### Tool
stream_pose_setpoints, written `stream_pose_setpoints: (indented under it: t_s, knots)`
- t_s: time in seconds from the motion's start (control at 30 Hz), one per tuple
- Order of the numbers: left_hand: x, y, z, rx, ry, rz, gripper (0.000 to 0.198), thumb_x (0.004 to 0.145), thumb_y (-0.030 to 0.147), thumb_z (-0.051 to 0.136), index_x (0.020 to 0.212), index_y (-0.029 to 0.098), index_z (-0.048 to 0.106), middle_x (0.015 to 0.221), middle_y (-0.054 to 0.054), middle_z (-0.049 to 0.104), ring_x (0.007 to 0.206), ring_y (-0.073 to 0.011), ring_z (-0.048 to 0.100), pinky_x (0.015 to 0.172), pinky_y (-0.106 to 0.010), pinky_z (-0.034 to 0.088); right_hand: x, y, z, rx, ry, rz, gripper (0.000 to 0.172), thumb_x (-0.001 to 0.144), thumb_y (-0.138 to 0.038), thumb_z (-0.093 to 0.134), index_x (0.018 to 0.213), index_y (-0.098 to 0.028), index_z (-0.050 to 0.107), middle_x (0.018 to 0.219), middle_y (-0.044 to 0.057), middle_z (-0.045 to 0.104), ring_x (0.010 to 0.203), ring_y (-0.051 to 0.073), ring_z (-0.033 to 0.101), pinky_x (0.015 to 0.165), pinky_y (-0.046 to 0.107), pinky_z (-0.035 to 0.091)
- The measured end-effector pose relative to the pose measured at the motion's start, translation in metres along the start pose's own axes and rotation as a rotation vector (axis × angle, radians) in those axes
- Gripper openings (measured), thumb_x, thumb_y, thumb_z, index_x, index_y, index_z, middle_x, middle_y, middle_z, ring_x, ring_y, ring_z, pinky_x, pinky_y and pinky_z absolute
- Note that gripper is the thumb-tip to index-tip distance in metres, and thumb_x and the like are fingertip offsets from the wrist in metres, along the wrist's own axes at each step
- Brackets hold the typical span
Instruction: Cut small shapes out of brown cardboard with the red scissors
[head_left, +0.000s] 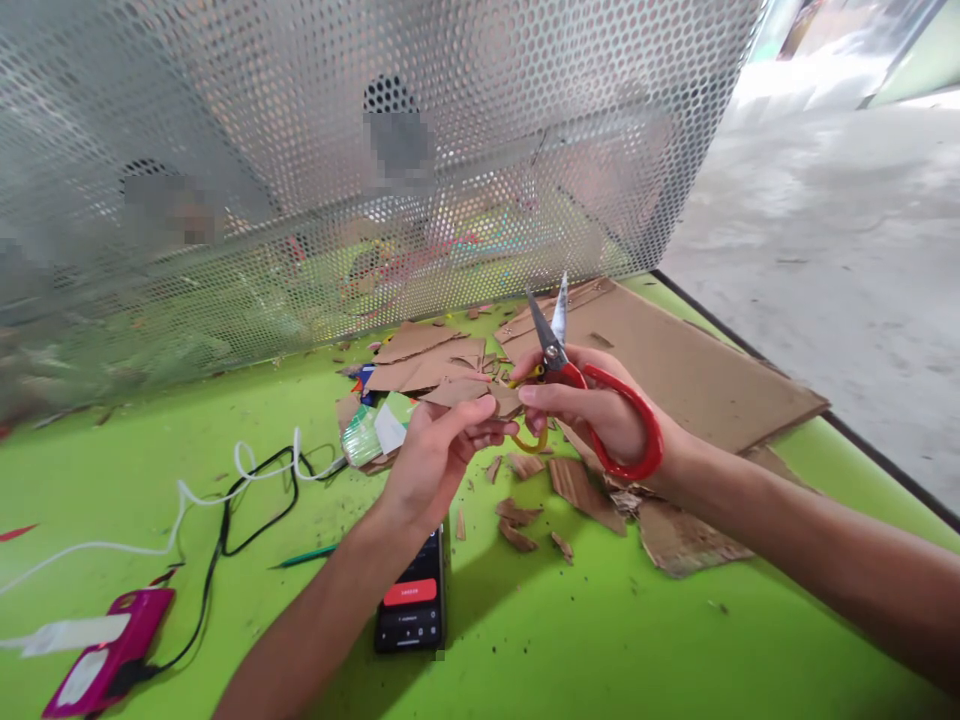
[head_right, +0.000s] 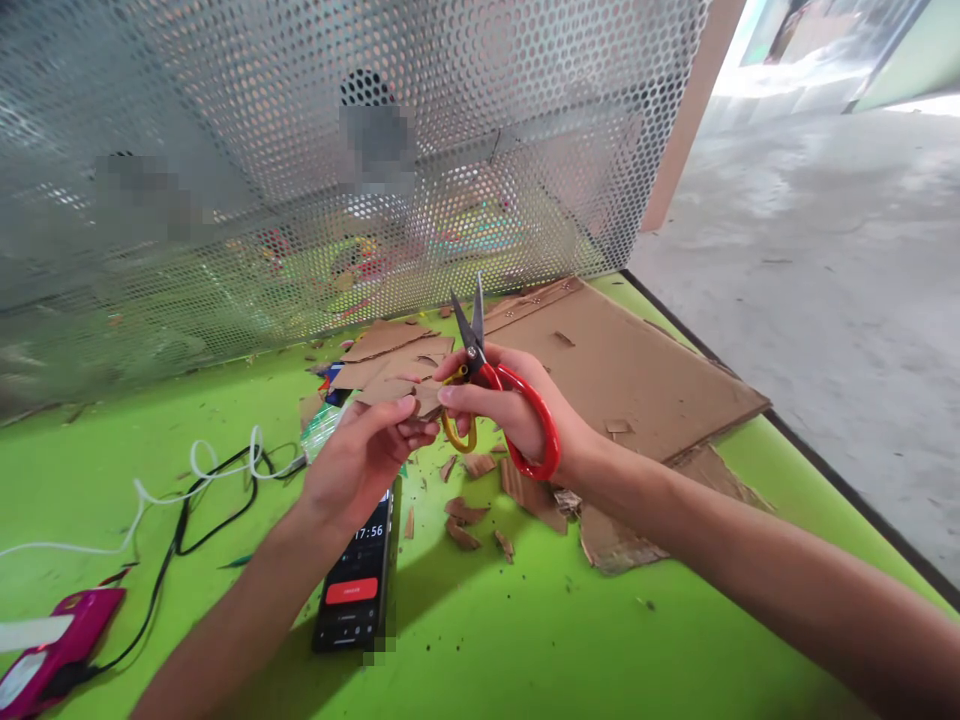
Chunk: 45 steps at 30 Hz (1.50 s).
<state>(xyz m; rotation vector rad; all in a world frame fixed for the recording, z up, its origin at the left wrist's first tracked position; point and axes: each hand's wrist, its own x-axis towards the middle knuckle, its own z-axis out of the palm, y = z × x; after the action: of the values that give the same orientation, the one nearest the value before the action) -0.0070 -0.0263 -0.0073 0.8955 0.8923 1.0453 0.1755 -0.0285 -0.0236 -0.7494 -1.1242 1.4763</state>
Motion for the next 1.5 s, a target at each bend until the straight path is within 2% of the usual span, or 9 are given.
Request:
stream_pose_setpoints:
  t_s: [0.17,0.33,0.47,0.67,0.8,0.97,1.2,1.37,1.5]
  knots:
    - [-0.002,0.0,0.002,0.005,-0.012,0.025,0.018,0.074,0.025,0.086,0.084,0.016,0.074,0.077,-0.001,0.078,0.064,-0.013,0.074,0.063,-0.021,0.057,0.001,-0.001,0.001,-0.017,0.012,-0.007,0.019,0.082,-0.024,0.082,0.097,-0.02,0.071,0.072,-0.003,0.067,0.061,0.013,0.063,0.061,0.027,0.052]
    - [-0.003,-0.004,0.001,0.091,-0.007,0.208,0.028,0.076,0.024,0.086,0.097,0.019,0.068,0.081,0.001,0.078,0.065,-0.0139,0.075,0.064,-0.023,0.058,-0.002,-0.005,0.004,-0.132,0.049,-0.065,0.019,0.081,-0.023,0.081,0.094,-0.019,0.068,0.069,-0.003,0.066,0.06,0.014,0.062,0.059,0.027,0.051]
    - [-0.003,-0.008,-0.002,0.189,-0.035,0.346,0.028,0.082,0.026,0.084,0.103,0.021,0.066,0.087,-0.001,0.078,0.072,-0.0161,0.076,0.064,-0.025,0.058,-0.005,-0.008,0.008,-0.173,0.045,-0.166,0.021,0.08,-0.023,0.085,0.094,-0.018,0.069,0.073,-0.002,0.067,0.063,0.013,0.064,0.06,0.026,0.052]
    - [-0.003,-0.011,-0.004,0.249,-0.033,0.505,0.026,0.085,0.025,0.084,0.105,0.023,0.066,0.084,0.001,0.074,0.072,-0.0148,0.075,0.066,-0.026,0.061,-0.007,-0.008,0.009,-0.214,0.061,-0.286,0.021,0.081,-0.026,0.087,0.093,-0.019,0.071,0.079,-0.001,0.069,0.067,0.013,0.066,0.062,0.024,0.056]
    - [-0.002,-0.01,-0.006,0.193,-0.023,0.485,0.025,0.084,0.025,0.084,0.103,0.023,0.067,0.084,0.002,0.072,0.073,-0.0123,0.073,0.064,-0.022,0.058,-0.006,-0.005,0.004,-0.339,-0.014,-0.424,0.02,0.084,-0.023,0.086,0.099,-0.02,0.073,0.087,0.0,0.074,0.076,0.015,0.071,0.07,0.026,0.059]
    - [0.001,-0.009,-0.006,0.149,-0.025,0.404,0.028,0.082,0.027,0.086,0.102,0.023,0.066,0.084,0.002,0.074,0.072,-0.0137,0.074,0.06,-0.023,0.058,-0.003,-0.004,-0.004,-0.531,-0.088,-0.556,0.017,0.087,-0.018,0.083,0.1,-0.022,0.075,0.089,0.0,0.077,0.08,0.016,0.073,0.077,0.026,0.06]
    - [0.003,-0.005,-0.004,0.11,-0.009,0.345,0.035,0.079,0.035,0.089,0.099,0.022,0.064,0.078,0.003,0.074,0.06,-0.0124,0.072,0.056,-0.021,0.056,0.001,-0.004,-0.008,-0.617,-0.015,-0.622,0.007,0.089,-0.019,0.08,0.093,-0.021,0.074,0.082,-0.001,0.076,0.071,0.014,0.071,0.069,0.024,0.058]
    - [0.008,-0.002,-0.006,0.122,0.053,0.363,0.037,0.076,0.039,0.091,0.097,0.022,0.066,0.08,0.003,0.071,0.061,-0.0096,0.068,0.055,-0.018,0.053,-0.001,-0.007,-0.006,-0.438,0.098,-0.51,0.013,0.085,-0.025,0.084,0.088,-0.02,0.073,0.074,-0.001,0.073,0.062,0.014,0.068,0.06,0.024,0.057]
    - [0.01,-0.003,-0.01,0.176,0.044,0.399,0.031,0.08,0.042,0.088,0.095,0.022,0.07,0.082,0.002,0.067,0.068,-0.0099,0.065,0.056,-0.018,0.053,-0.002,-0.017,-0.009,-0.385,0.047,-0.366,0.019,0.085,-0.031,0.085,0.085,-0.019,0.071,0.07,-0.001,0.07,0.058,0.013,0.065,0.056,0.025,0.054]
